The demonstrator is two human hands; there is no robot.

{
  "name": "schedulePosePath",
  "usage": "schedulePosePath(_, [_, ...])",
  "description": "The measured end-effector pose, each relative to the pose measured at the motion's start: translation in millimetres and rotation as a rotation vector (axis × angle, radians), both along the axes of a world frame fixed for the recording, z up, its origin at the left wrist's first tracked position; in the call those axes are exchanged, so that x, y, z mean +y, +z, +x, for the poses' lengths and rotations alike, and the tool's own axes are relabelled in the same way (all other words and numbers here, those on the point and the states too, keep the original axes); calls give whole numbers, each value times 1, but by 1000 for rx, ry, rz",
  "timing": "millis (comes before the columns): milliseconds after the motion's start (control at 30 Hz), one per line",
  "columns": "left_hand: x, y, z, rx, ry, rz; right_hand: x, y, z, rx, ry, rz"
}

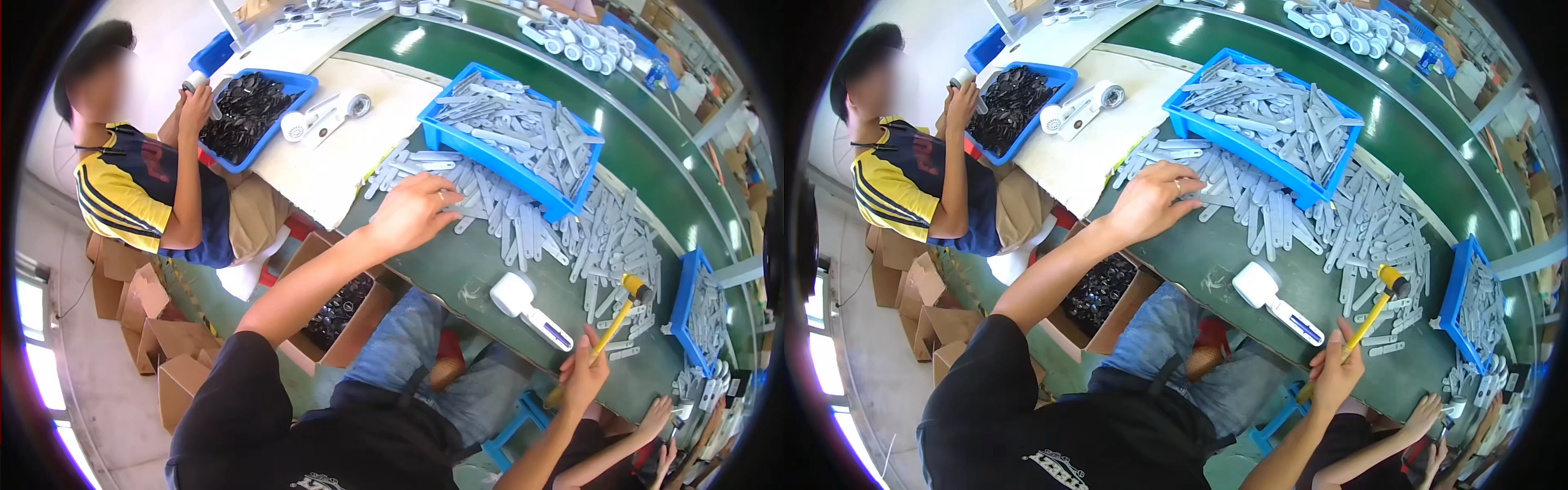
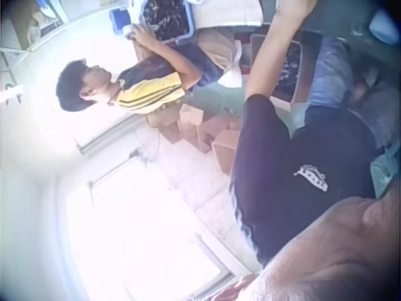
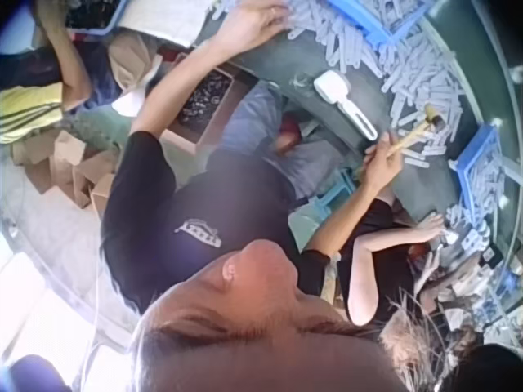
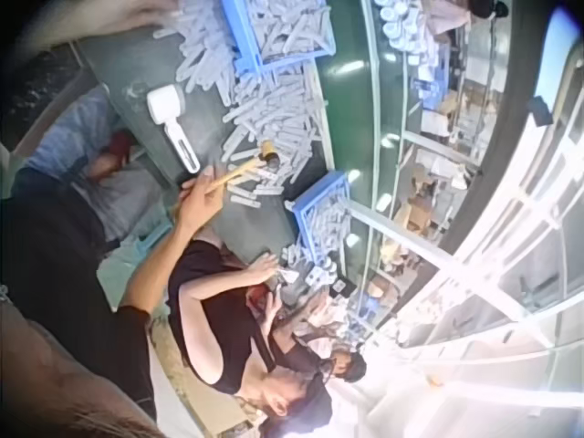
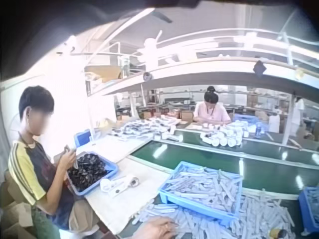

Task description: The person assembles handle components by inserting metal plates into plastic casings and tapping them into place using a small mallet.

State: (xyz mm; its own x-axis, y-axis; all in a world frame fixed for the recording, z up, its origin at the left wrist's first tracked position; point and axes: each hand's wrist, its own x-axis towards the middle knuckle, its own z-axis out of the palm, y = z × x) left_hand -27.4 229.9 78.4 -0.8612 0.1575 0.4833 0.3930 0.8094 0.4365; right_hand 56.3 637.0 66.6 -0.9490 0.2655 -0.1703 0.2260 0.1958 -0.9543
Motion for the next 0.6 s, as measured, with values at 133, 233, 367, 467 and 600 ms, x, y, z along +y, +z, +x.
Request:
schedulePosePath(133, [6, -13, -13, 28, 6, -175, -2, 0, 3, 18, 25, -16])
schedulePosePath(233, [-4, -13, -14, 136, 27, -264, 0, 1, 1, 18, 39, -19])
schedulePosePath(367, [-11, -1, -15, 187, 95, -217, 5, 0, 1, 40, 36, -77])
schedulePosePath(467, [6, 29, -3, -63, 181, 164, 11, -1, 6, 43, -1, -106])
schedulePosePath(600, [47, 60, 22, -624, -164, 584, -8, 15, 22, 81, -39, -279])
